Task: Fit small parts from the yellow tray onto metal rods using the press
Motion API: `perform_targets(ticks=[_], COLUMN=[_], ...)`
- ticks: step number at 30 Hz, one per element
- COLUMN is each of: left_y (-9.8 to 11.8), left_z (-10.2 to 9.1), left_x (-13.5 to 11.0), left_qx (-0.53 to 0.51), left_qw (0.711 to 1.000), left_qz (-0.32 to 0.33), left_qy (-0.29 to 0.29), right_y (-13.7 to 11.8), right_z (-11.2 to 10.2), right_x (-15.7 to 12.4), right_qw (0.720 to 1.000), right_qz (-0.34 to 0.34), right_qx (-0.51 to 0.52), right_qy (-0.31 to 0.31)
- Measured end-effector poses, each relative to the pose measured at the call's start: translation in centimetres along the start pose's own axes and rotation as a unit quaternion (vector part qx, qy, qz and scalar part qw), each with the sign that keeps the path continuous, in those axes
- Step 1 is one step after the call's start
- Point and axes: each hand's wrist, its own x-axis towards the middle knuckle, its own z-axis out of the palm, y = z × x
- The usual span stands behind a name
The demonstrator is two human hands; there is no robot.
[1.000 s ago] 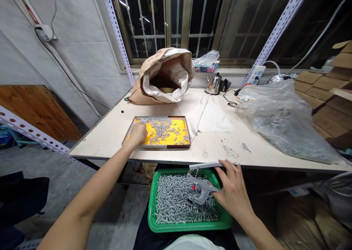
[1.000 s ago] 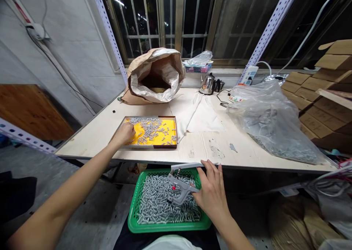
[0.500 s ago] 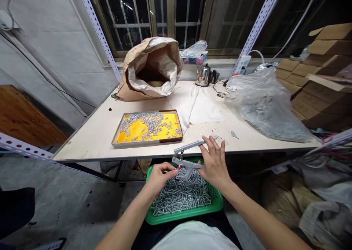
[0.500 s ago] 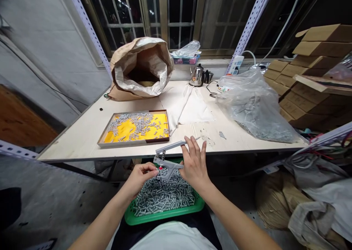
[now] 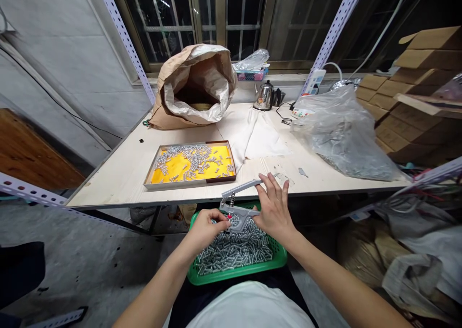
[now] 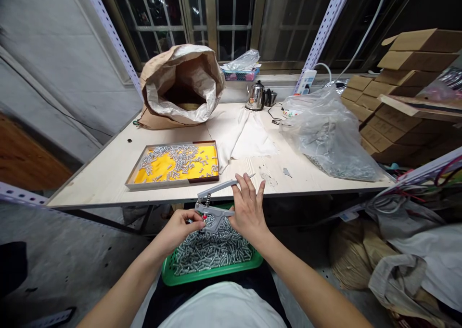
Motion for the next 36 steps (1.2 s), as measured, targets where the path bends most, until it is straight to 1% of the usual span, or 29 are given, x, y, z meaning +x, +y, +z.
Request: perform_targets(ticks=[6, 13, 15, 16, 17, 19, 21, 23, 26, 28, 30, 34, 36], left_y=[0.9, 1.1, 1.3, 1.3, 1.4, 1.4, 1.3, 1.3, 1.4, 1.5, 1.6, 1.6, 1.5], left_z=[-0.2, -0.3, -0.5, -0.6, -0.7, -0.9, -1.0, -0.9, -0.4, -0.2, -0.2, -0.6, -0.9], left_x=[-0.6, -0.8, -1.0, -1.1, -1.3, -1.5, -1.7, -1.8, -1.9, -1.9, -1.9, -2.0, -2.0], left_qx=[-0.038, -0.044, -0.076, -0.104, -0.133, -0.175, -0.190, -0.201, -0.216, -0.212, -0.201, -0.199, -0.206], left_qw=[0.999, 0.999, 0.997, 0.995, 0.991, 0.981, 0.972, 0.966, 0.960, 0.960, 0.966, 0.973, 0.973], left_qz=[0.008, 0.006, 0.004, 0.005, 0.005, 0.006, 0.002, 0.001, 0.006, 0.007, 0.002, -0.008, -0.026], left_qy=[0.019, 0.016, 0.007, 0.012, 0.027, 0.084, 0.139, 0.164, 0.179, 0.181, 0.164, 0.115, 0.098], right_y=[-0.1, 0.0, 0.2, 0.4, 0.6, 0.9, 1.2, 1.2, 0.9, 0.4, 0.0, -0.5, -0.6], right_z=[-0.3, -0.5, -0.4, -0.4, -0.4, -0.3, -0.1, 0.1, 0.5, 0.7, 0.8, 0.6, 0.6], right_x=[0.7, 1.3, 1.6, 1.8, 2.0, 2.7, 3.5, 4.3, 5.1, 5.3, 5.3, 5.2, 5.0], right_qw=[1.000, 0.999, 0.998, 0.998, 0.999, 0.997, 0.991, 0.986, 0.979, 0.976, 0.976, 0.987, 0.992], right_qz=[-0.006, -0.025, -0.038, -0.042, -0.046, -0.055, -0.071, -0.092, -0.120, -0.133, -0.136, -0.096, -0.082], right_qx=[-0.001, -0.001, 0.007, 0.007, -0.002, -0.037, -0.064, -0.068, -0.061, -0.056, -0.050, -0.046, -0.037], right_qy=[0.013, 0.048, 0.049, 0.043, 0.026, -0.031, -0.089, -0.123, -0.154, -0.165, -0.160, -0.123, -0.088])
